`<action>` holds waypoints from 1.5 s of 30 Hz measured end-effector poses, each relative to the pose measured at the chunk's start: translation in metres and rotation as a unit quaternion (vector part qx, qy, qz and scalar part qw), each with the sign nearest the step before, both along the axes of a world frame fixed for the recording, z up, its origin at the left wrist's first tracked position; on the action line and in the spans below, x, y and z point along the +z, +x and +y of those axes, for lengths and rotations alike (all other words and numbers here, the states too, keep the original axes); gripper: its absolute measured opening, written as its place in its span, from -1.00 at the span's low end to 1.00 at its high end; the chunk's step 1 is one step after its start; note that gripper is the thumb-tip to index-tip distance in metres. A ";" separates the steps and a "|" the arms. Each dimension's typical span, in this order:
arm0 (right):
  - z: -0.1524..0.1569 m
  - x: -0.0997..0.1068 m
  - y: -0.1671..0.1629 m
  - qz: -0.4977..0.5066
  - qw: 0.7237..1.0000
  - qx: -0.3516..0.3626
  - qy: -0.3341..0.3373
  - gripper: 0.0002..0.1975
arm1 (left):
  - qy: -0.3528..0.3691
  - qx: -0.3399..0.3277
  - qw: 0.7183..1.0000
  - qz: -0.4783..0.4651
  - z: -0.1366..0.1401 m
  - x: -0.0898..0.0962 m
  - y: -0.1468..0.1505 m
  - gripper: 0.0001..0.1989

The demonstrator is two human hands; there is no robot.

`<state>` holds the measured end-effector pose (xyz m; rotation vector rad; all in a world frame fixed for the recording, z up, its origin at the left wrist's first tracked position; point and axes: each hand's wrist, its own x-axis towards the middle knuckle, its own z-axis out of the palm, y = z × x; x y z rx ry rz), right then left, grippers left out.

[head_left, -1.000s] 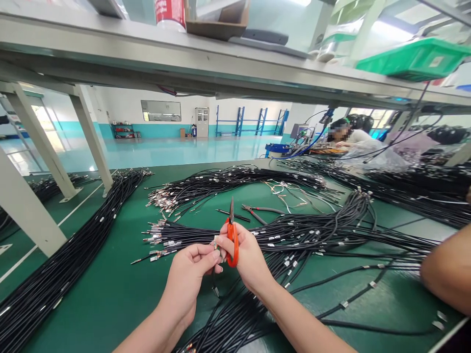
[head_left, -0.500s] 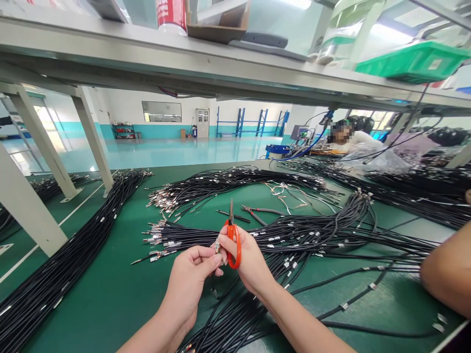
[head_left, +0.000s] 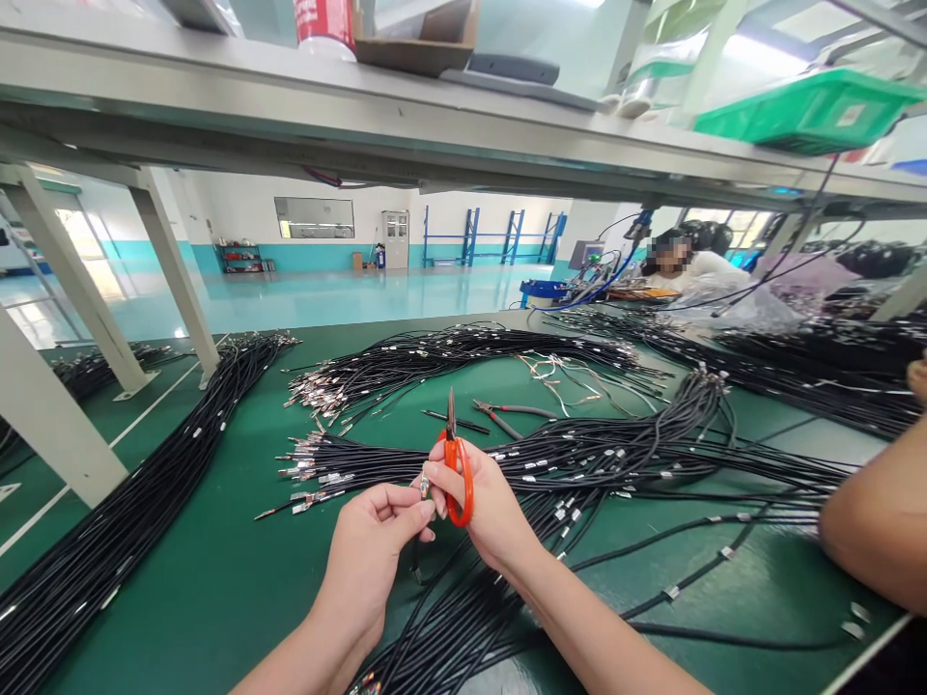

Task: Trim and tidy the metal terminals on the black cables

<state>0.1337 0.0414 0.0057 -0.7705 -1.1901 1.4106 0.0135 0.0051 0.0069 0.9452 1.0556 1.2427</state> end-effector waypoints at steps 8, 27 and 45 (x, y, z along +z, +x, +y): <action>-0.002 0.005 0.003 -0.082 0.996 -0.017 0.043 -0.82 | 0.006 0.014 1.000 0.021 0.001 -0.002 -0.001 -0.86; -0.003 0.006 0.010 -0.100 0.992 -0.001 0.070 -0.86 | -0.011 -0.059 0.997 0.040 0.004 0.001 -0.005 -0.86; -0.004 0.013 0.020 -0.150 0.984 0.041 0.090 -0.88 | 0.025 -0.037 0.995 0.092 0.001 0.003 -0.003 -0.92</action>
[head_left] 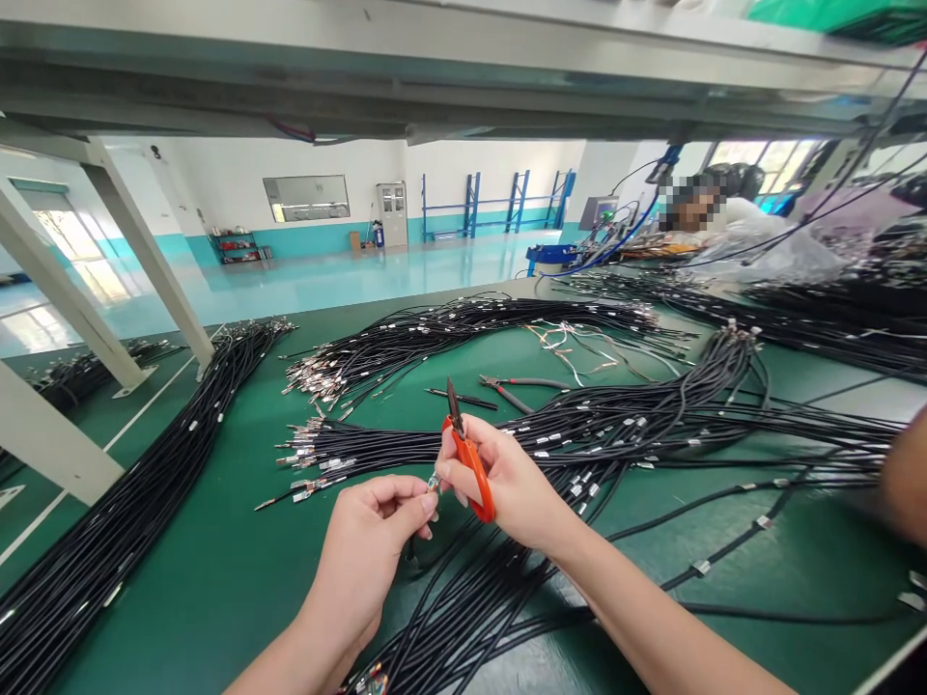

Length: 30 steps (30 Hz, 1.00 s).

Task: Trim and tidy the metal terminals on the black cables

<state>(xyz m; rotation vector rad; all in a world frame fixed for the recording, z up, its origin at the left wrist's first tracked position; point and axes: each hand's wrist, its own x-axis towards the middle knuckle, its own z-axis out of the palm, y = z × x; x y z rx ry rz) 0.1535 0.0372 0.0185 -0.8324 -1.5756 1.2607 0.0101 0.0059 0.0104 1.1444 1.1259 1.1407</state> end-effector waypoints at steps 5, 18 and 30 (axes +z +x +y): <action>0.000 0.000 0.000 0.002 1.000 0.002 -0.008 -0.89 | -0.002 0.005 1.000 -0.004 0.001 -0.001 0.000 -0.92; 0.005 -0.010 -0.003 0.017 1.000 0.007 -0.020 -0.83 | 0.016 -0.005 0.998 0.053 0.005 0.001 -0.003 -0.90; 0.012 -0.027 -0.002 -0.216 0.975 0.000 0.046 -0.96 | 0.109 0.058 0.950 0.288 -0.024 -0.021 -0.049 -0.80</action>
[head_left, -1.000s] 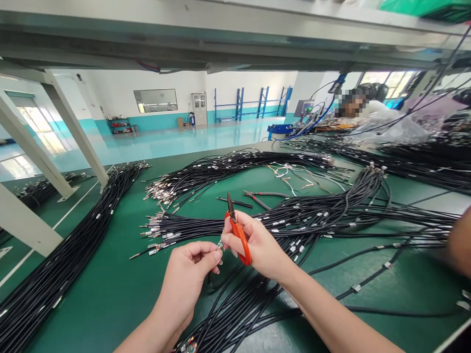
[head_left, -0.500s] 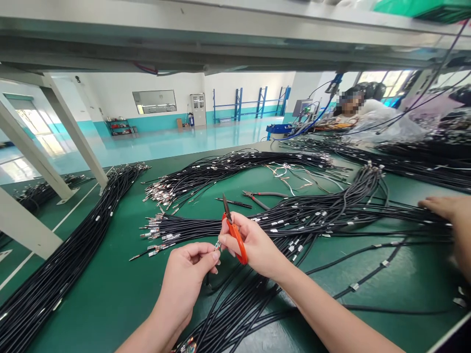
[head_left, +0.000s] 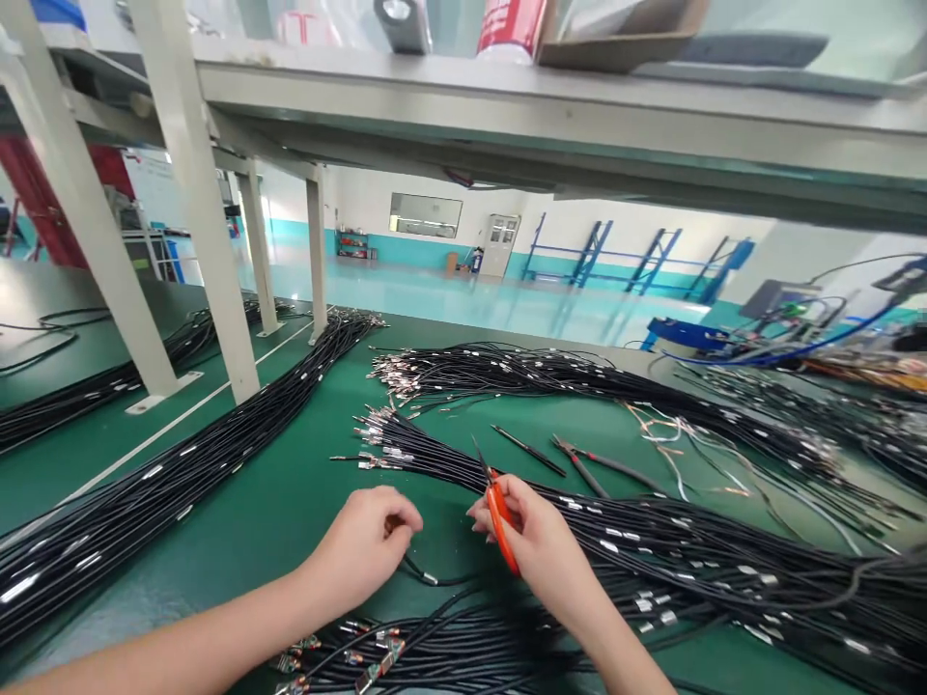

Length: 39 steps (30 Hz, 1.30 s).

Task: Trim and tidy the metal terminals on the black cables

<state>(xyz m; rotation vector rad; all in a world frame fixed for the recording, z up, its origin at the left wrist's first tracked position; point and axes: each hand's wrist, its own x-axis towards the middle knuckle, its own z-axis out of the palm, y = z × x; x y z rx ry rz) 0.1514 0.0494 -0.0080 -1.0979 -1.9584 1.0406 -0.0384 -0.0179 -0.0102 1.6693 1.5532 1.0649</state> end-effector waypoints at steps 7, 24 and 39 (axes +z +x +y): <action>0.004 -0.007 -0.006 -0.125 0.982 -0.078 0.120 -0.89 | 0.060 -0.089 0.952 0.286 -0.053 -0.002 -0.005 -0.70; 0.032 -0.008 -0.078 -0.235 0.933 0.025 0.273 -0.70 | 0.029 -0.101 0.901 0.420 -0.051 -0.014 0.007 -0.84; -0.005 0.014 -0.041 0.113 0.988 -0.055 0.090 -0.91 | 0.047 0.065 0.910 -0.407 0.042 0.041 0.023 -0.81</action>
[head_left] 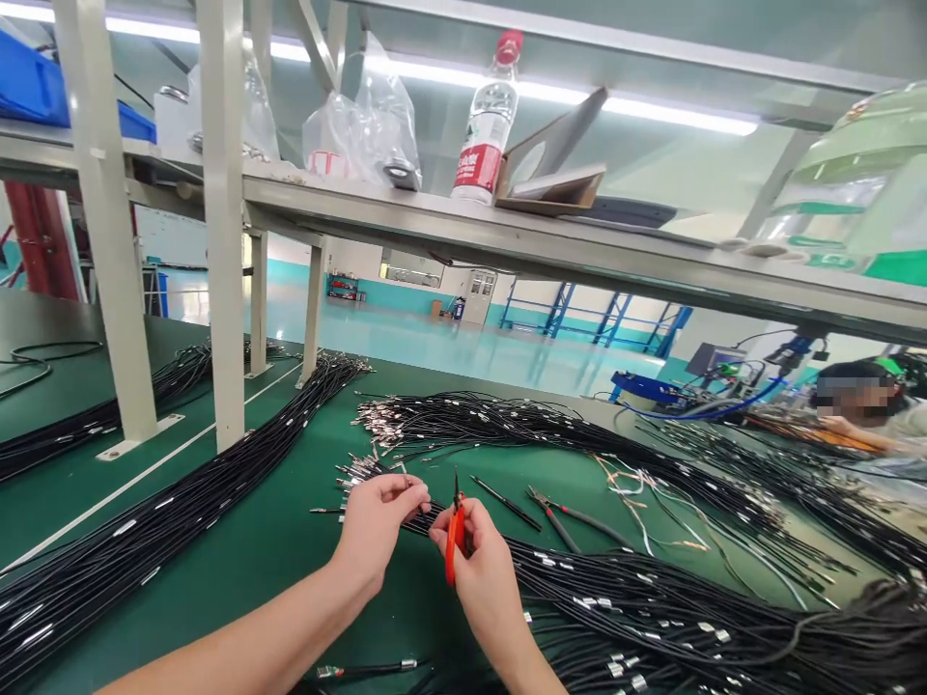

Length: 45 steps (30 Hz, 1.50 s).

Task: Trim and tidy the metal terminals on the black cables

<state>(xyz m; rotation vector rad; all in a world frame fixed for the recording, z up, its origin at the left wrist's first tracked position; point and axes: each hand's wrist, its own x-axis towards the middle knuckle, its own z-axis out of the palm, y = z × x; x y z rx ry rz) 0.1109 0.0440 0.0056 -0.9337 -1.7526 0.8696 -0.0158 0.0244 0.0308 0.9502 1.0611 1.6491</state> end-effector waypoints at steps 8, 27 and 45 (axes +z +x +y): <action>0.015 0.020 0.030 0.138 0.990 -0.014 -0.031 -0.84 | -0.019 -0.216 0.976 0.029 0.005 -0.009 0.016 -0.79; 0.010 0.023 0.030 0.151 0.982 0.017 -0.109 -0.81 | -0.066 -0.175 0.977 0.102 -0.004 -0.013 0.025 -0.85; 0.013 0.020 0.032 0.135 0.982 0.034 -0.129 -0.80 | -0.092 -0.167 0.980 0.060 -0.004 -0.014 0.024 -0.86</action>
